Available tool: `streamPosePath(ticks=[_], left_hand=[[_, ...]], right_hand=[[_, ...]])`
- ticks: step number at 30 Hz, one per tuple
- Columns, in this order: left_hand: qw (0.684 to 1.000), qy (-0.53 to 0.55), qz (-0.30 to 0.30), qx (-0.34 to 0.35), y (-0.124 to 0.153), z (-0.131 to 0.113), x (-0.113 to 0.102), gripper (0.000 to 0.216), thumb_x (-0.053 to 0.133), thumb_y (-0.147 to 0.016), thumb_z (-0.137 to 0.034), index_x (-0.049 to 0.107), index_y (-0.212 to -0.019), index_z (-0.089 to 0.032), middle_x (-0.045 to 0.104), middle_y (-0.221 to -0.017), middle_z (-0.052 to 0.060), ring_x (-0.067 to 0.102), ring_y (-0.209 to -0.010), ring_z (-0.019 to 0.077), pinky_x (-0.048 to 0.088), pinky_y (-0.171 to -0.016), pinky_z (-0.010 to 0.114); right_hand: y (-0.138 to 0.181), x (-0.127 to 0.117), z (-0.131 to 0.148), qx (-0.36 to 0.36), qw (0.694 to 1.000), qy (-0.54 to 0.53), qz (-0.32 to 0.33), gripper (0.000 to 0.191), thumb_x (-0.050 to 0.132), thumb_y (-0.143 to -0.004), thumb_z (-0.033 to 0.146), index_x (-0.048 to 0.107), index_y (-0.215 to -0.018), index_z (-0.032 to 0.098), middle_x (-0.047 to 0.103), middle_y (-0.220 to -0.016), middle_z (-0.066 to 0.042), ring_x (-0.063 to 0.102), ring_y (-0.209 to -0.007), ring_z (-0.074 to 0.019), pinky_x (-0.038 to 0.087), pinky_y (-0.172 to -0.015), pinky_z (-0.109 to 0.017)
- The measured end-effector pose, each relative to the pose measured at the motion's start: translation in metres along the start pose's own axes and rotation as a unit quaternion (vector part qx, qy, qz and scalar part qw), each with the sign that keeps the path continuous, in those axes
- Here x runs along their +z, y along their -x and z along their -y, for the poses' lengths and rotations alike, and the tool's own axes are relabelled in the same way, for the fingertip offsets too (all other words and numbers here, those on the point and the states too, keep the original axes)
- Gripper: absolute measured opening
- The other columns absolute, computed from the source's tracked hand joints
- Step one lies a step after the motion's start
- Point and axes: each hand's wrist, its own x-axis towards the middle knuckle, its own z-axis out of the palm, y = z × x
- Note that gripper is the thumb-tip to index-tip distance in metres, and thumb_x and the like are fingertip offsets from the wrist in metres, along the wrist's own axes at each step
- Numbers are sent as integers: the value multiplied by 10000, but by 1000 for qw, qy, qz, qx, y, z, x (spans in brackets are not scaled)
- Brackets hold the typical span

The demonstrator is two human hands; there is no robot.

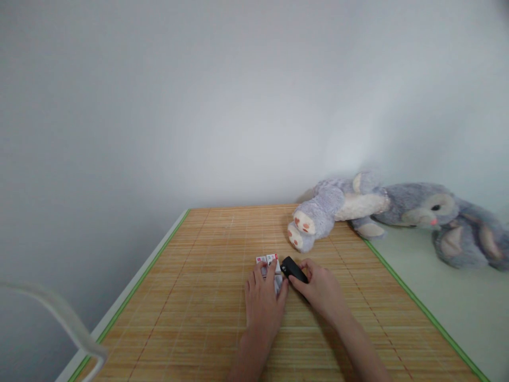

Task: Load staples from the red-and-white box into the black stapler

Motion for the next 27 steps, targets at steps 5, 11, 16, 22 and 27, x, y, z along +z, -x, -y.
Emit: streamPosePath(ticks=[5, 11, 16, 22, 27], left_hand=[[1000, 0, 15, 17, 13, 14, -11, 480, 501, -1040, -396, 511, -1518, -347, 549, -1488, 100, 545, -1270, 300, 444, -1072, 476], [1000, 11, 19, 15, 36, 32, -24, 459, 448, -1066, -335, 504, -1521, -357, 549, -1479, 90, 529, -1296, 287, 445, -1090, 497], [1000, 16, 19, 5, 39, 42, -28, 466, 404, -1068, -241, 523, -1502, -362, 554, -1456, 88, 537, -1292, 278, 466, -1081, 503], [1000, 4, -3, 16, 35, 95, -44, 483, 400, -1066, -213, 489, -1518, -357, 551, -1446, 81, 528, -1314, 272, 481, -1094, 508], [999, -37, -23, 18, 27, 158, -67, 451, 401, -1066, -259, 520, -1495, -330, 574, -1415, 90, 560, -1273, 282, 489, -1092, 523]], right_hand=[[23, 2, -1, 1, 990, -112, 91, 284, 669, -862, 414, 734, -1041, 202, 556, -612, 49, 522, -580, -160, 347, -557, -274], [57, 11, 8, 74, 940, -262, 206, 494, 677, -846, 386, 641, -1310, 221, 488, -696, 69, 488, -555, -141, 405, -469, -253], [62, 26, 29, -27, 952, -233, 196, 405, 738, -734, 171, 680, -1132, 214, 669, -872, 7, 616, -787, -176, 506, -715, -272], [53, 55, 65, -114, 973, -101, 173, 300, 751, -731, 149, 686, -1014, 224, 721, -986, -18, 647, -887, -208, 478, -767, -283], [46, 96, 104, -166, 968, -54, 181, 385, 773, -781, 225, 688, -1156, 254, 751, -1142, -35, 690, -982, -242, 484, -818, -299]])
